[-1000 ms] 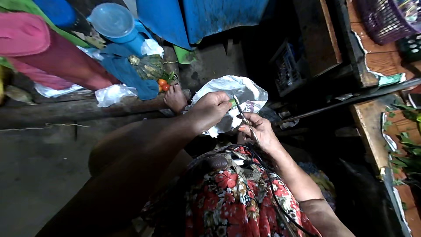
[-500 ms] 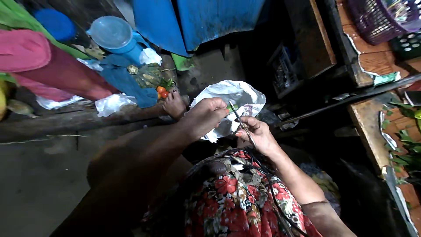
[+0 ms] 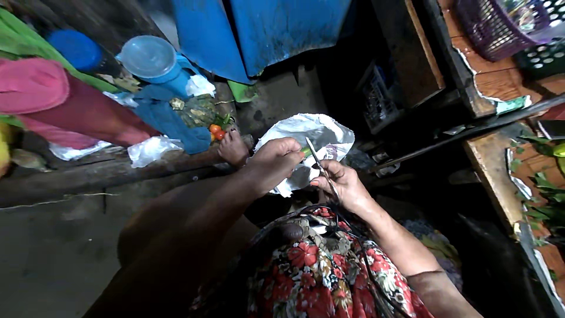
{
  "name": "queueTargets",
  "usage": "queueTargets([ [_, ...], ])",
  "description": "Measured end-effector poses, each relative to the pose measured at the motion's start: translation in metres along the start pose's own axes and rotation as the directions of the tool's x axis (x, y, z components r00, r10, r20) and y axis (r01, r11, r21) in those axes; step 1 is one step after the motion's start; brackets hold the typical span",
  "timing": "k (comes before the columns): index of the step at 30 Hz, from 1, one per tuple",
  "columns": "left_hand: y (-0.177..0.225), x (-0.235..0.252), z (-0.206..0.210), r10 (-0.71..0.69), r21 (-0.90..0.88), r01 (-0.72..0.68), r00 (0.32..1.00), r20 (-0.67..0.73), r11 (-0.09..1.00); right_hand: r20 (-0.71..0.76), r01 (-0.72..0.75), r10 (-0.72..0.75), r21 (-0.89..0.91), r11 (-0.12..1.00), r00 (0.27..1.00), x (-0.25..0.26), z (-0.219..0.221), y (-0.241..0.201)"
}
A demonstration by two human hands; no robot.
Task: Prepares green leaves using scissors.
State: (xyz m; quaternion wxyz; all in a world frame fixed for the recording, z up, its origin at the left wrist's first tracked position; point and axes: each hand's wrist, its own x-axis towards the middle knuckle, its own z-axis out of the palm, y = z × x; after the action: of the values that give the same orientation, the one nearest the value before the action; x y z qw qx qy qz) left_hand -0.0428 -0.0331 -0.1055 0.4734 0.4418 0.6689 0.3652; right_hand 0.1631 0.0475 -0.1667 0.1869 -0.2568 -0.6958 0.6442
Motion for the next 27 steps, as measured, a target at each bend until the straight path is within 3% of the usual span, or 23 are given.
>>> queueTargets([
  [11,-0.005,0.002,0.000,0.079,-0.184,-0.084,0.996,-0.035,0.979,0.030,-0.033,0.029,0.131,0.991,0.999,0.004,-0.002,0.007],
  [17,-0.009,0.001,0.004,0.255,-0.286,-0.214,0.960,0.115,0.934,0.082,-0.036,0.014,0.271,0.962,0.997,0.006,-0.002,0.001],
  [20,-0.009,0.002,0.010,0.261,-0.343,-0.187,0.948,0.184,0.920,0.141,-0.013,-0.035,0.329,0.944,0.989,0.006,0.002,-0.007],
  [23,-0.012,0.004,0.010,0.295,-0.403,-0.201,0.937,0.186,0.893,0.202,-0.061,-0.034,0.446,0.893,0.979,0.005,0.002,-0.009],
  [27,-0.017,0.005,0.005,0.389,-0.515,-0.245,0.901,0.192,0.821,0.371,-0.240,-0.011,0.624,0.743,0.928,0.003,-0.004,-0.008],
])
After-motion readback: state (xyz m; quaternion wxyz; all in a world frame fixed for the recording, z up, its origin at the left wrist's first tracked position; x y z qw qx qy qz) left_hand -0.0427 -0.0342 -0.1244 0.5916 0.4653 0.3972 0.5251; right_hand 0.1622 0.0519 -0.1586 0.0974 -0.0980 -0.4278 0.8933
